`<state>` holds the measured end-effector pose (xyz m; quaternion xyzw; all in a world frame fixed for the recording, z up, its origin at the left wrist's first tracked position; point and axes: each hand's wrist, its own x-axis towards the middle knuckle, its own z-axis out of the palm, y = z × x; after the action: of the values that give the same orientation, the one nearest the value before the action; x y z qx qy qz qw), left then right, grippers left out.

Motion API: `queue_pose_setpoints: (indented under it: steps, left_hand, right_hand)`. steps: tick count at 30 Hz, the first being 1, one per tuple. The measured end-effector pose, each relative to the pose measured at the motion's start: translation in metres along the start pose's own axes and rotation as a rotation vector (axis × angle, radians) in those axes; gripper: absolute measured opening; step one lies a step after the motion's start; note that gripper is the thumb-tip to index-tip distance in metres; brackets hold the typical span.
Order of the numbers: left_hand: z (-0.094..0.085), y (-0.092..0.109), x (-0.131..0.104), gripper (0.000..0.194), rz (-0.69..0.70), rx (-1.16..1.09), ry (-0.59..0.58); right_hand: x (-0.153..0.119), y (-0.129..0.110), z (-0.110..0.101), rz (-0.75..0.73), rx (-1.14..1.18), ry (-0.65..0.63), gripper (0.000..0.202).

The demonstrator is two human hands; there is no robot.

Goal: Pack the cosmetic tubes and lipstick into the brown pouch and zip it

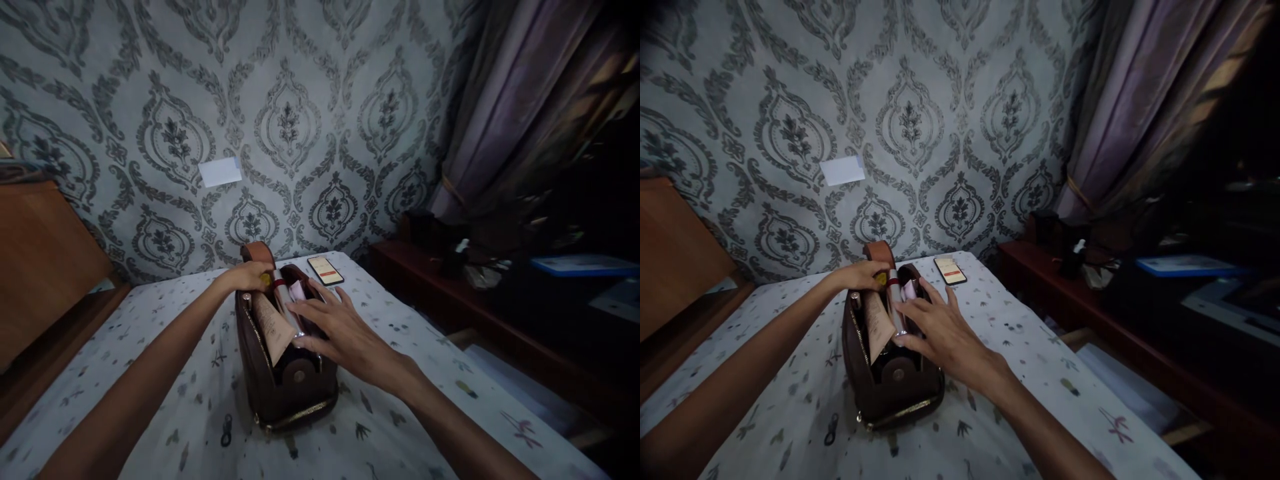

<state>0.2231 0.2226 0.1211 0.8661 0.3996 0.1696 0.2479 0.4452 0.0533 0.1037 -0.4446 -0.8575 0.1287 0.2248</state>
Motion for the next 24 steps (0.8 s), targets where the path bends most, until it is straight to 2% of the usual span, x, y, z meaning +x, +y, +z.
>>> queue_pose_setpoints:
  steps: [5,10,15,24]
  left_hand:
    - [0.003,-0.002,0.004,0.02,-0.025,0.007,0.034]
    - [0.006,-0.009,0.004,0.011,-0.012,-0.025,-0.005]
    - [0.007,-0.01,0.004,0.012,0.017,-0.034,-0.019]
    - [0.001,-0.004,0.005,0.02,0.039,-0.087,-0.151]
  right_hand:
    - [0.0,0.004,0.002,-0.006,-0.009,-0.003,0.051]
    - [0.0,0.008,0.005,-0.022,-0.013,-0.003,0.052]
    - [0.0,0.007,0.005,-0.02,-0.015,0.009,0.051]
    - [-0.001,0.007,0.002,-0.02,-0.006,-0.017,0.051]
